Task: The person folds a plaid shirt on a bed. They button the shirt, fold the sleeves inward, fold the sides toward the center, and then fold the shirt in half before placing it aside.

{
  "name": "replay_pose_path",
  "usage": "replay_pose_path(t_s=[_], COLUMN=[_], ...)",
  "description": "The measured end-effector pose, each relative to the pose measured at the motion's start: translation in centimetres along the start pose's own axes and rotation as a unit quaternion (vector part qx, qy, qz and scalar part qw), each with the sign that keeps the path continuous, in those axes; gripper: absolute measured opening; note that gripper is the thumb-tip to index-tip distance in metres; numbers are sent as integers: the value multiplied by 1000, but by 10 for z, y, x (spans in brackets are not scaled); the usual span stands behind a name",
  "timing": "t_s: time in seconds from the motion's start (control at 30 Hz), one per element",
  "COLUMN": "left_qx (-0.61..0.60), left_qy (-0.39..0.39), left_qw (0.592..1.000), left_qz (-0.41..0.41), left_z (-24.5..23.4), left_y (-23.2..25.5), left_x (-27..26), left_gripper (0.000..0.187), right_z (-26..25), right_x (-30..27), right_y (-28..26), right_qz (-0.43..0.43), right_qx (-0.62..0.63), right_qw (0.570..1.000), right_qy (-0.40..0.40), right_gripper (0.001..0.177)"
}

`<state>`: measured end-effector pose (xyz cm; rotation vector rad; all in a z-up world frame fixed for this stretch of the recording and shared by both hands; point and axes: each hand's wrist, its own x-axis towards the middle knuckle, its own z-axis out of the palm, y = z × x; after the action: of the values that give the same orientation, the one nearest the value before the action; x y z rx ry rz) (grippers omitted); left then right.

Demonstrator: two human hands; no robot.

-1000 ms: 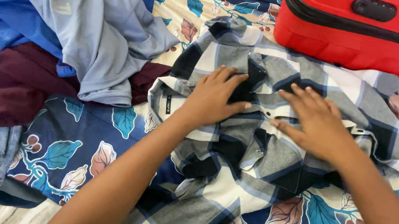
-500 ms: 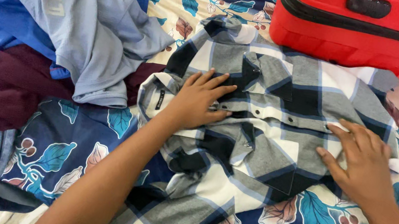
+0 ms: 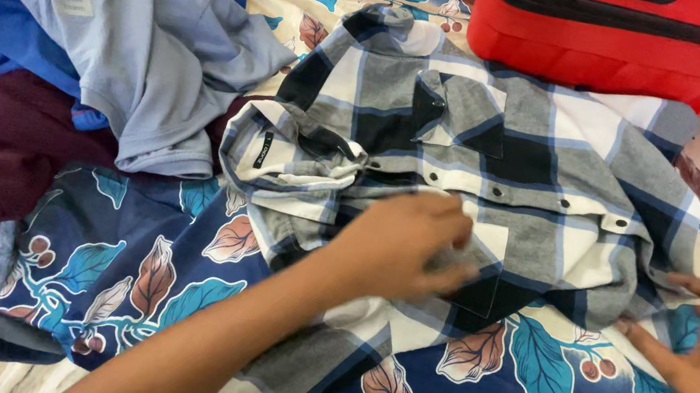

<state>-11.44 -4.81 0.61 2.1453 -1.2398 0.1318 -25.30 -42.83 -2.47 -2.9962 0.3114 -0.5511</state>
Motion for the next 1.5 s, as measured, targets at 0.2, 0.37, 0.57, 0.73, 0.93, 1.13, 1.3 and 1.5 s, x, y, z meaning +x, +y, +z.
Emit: replay_pose_path(t_s=[0.2,0.37,0.57,0.73,0.93,1.13,1.3,1.5], left_qx=[37,-23,-261,-278,-200,53,78,90], left_qy=[2,-35,-176,-297,-156,78,121,87], left_qw=[997,998,949,913,966,994,988,991], left_qz=[70,47,-11,36,40,58,57,38], left_z=[19,8,-24,-22,5,46,79,90], left_y=[37,27,18,26,27,2,-21,-33], left_x=[-9,-4,6,14,49,85,76,75], left_gripper=[32,21,31,36,33,37,49,47], right_z=[11,20,48,72,76,59,62,81], right_x=[9,21,44,76,122,163,182,186], right_y=[23,74,156,226,220,106,77,95], right_qz=[74,19,100,117,42,153,149,170], right_qx=[140,181,247,318,374,-24,-75,331], right_qw=[983,980,960,932,912,979,955,923], right_qy=[-90,-77,-88,-127,-163,-133,-244,-96], right_gripper=[47,29,22,17,16,72,78,33])
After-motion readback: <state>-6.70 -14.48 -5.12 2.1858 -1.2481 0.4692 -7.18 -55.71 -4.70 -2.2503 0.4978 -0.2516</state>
